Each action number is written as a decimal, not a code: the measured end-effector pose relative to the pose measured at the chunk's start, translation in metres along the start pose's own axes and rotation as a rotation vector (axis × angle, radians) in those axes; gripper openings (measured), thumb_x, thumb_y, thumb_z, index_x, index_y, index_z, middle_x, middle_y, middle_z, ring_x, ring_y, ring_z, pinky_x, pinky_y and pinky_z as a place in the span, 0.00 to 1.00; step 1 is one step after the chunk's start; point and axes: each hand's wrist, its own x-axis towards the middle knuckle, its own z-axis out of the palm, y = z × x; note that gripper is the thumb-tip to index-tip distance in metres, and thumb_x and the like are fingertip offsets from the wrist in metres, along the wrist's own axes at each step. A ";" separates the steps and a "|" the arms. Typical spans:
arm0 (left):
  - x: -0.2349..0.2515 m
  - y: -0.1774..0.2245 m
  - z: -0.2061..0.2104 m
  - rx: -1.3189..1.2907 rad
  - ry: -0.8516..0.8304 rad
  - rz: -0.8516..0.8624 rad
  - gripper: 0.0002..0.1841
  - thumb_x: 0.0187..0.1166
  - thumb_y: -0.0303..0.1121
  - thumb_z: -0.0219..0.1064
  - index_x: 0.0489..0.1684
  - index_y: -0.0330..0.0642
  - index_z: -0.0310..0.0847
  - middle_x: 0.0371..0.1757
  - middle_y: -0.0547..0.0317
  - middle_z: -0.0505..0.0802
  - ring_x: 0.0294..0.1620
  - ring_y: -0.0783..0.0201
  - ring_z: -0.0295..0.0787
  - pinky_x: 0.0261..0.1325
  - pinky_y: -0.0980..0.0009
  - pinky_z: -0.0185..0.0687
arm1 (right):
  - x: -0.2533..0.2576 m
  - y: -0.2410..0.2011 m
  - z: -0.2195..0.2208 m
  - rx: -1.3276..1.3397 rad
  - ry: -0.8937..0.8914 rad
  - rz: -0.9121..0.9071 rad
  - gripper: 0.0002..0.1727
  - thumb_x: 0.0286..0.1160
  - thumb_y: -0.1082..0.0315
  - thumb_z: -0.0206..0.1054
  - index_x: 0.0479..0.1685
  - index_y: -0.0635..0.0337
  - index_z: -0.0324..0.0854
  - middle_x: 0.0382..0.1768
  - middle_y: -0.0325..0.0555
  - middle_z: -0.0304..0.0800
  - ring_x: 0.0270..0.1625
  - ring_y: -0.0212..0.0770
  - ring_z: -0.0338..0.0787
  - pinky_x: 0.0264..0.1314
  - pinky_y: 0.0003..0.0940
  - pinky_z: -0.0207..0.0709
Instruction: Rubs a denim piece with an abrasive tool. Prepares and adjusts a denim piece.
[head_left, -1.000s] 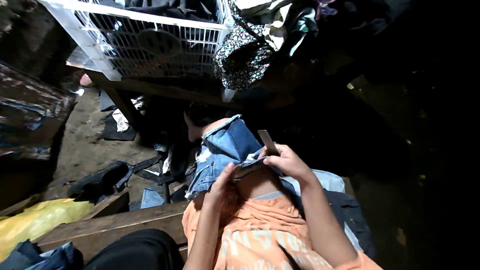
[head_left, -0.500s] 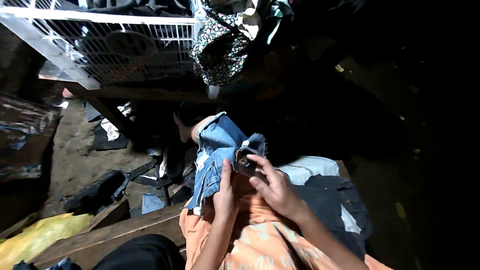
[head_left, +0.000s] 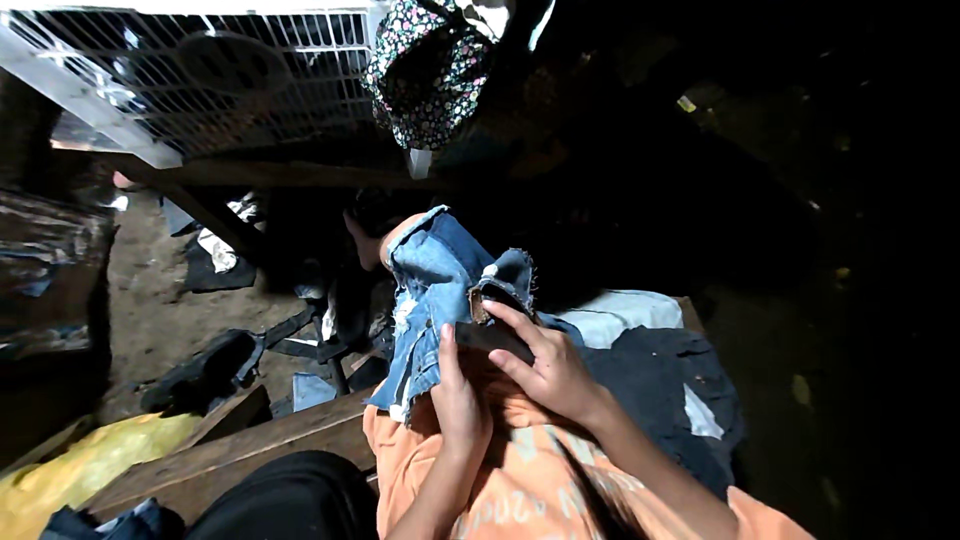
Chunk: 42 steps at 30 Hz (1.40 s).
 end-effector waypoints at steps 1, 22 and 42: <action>-0.001 -0.001 0.000 -0.011 0.012 0.006 0.20 0.95 0.38 0.41 0.57 0.33 0.77 0.45 0.58 0.92 0.50 0.70 0.90 0.59 0.70 0.86 | -0.001 0.000 0.001 0.000 0.009 0.007 0.32 0.86 0.44 0.55 0.76 0.59 0.79 0.54 0.48 0.96 0.47 0.40 0.96 0.46 0.39 0.87; -0.016 -0.012 -0.009 0.335 -0.223 0.175 0.22 0.94 0.33 0.42 0.63 0.20 0.74 0.54 0.60 0.90 0.59 0.87 0.83 0.69 0.83 0.75 | 0.000 -0.004 -0.004 0.231 0.035 0.195 0.27 0.85 0.51 0.60 0.73 0.60 0.82 0.65 0.46 0.91 0.61 0.32 0.91 0.63 0.32 0.83; 0.012 0.024 -0.027 1.118 -0.253 0.091 0.25 0.94 0.38 0.46 0.56 0.24 0.86 0.49 0.37 0.92 0.53 0.54 0.87 0.61 0.51 0.77 | -0.013 -0.008 -0.001 0.168 -0.101 0.349 0.35 0.84 0.41 0.55 0.79 0.57 0.76 0.41 0.49 0.92 0.34 0.42 0.87 0.38 0.46 0.82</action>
